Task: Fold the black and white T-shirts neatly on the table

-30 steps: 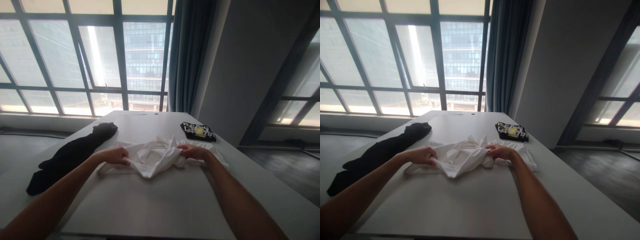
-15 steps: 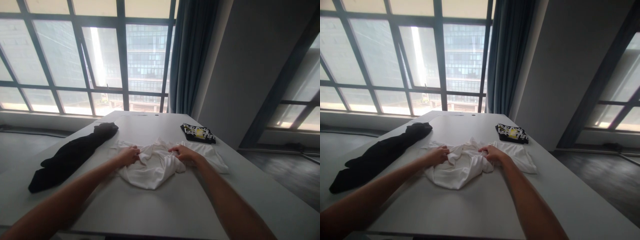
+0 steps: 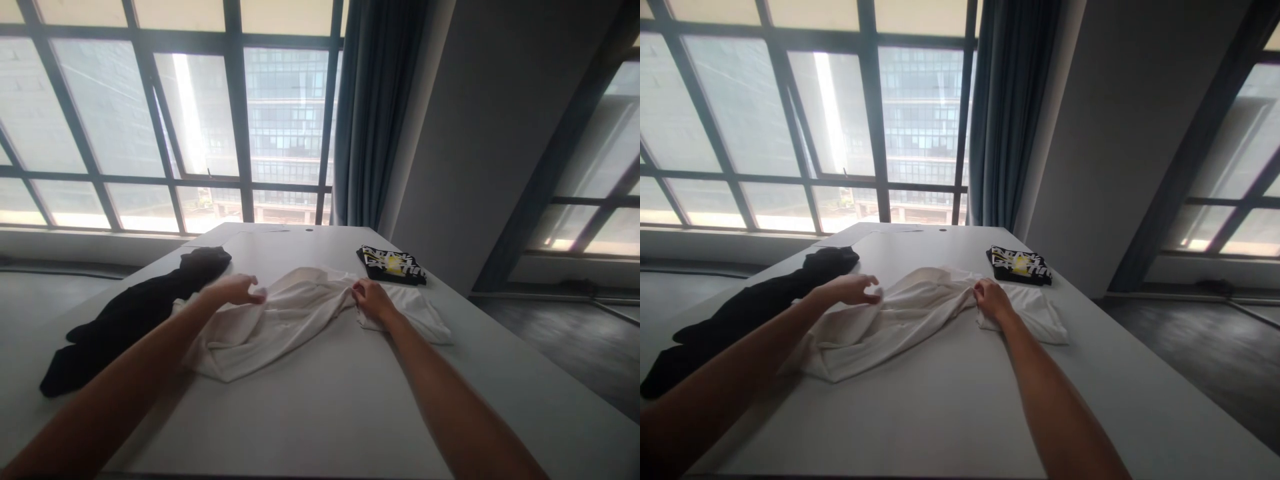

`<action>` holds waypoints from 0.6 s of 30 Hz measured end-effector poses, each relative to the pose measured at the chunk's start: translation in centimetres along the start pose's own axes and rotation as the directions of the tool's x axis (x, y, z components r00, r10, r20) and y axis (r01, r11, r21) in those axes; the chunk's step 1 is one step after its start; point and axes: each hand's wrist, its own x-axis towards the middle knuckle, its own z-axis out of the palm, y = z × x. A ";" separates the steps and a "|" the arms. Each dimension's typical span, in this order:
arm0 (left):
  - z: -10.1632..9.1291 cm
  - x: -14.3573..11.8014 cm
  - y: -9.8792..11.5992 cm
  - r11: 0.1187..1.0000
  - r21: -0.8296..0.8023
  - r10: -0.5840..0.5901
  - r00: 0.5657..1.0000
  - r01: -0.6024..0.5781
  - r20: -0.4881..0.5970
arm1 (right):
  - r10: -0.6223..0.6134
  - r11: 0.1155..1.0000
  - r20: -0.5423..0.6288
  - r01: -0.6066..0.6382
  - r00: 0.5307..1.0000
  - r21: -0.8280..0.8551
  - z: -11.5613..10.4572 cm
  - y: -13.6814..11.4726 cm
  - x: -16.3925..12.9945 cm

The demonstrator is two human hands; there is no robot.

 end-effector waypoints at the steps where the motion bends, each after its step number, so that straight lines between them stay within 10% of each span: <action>1: 0.5 0.7 1.4 1.000 0.018 -0.015 0.997 0.014 0.073 | 0.001 1.000 0.010 -0.001 1.000 -0.008 0.2 0.0 -0.1; 6: 4.2 3.4 8.3 1.000 0.023 0.010 0.980 -0.015 0.199 | -0.021 1.000 -0.069 0.022 0.997 0.007 0.0 0.4 -0.3; 11: 6.0 3.6 10.5 0.981 -0.038 0.195 0.972 -0.191 0.132 | -0.023 0.994 -0.189 0.043 0.982 0.104 0.0 0.7 -0.3; 16: 0.9 3.9 7.5 0.974 -0.197 0.150 0.974 -0.116 0.167 | 0.020 0.994 -0.174 0.000 0.985 0.113 0.2 0.9 -0.4; 18: -3.0 4.2 5.0 0.962 -0.258 0.077 0.995 -0.090 -0.063 | 0.010 0.994 -0.154 0.006 0.988 0.107 0.1 1.0 -0.4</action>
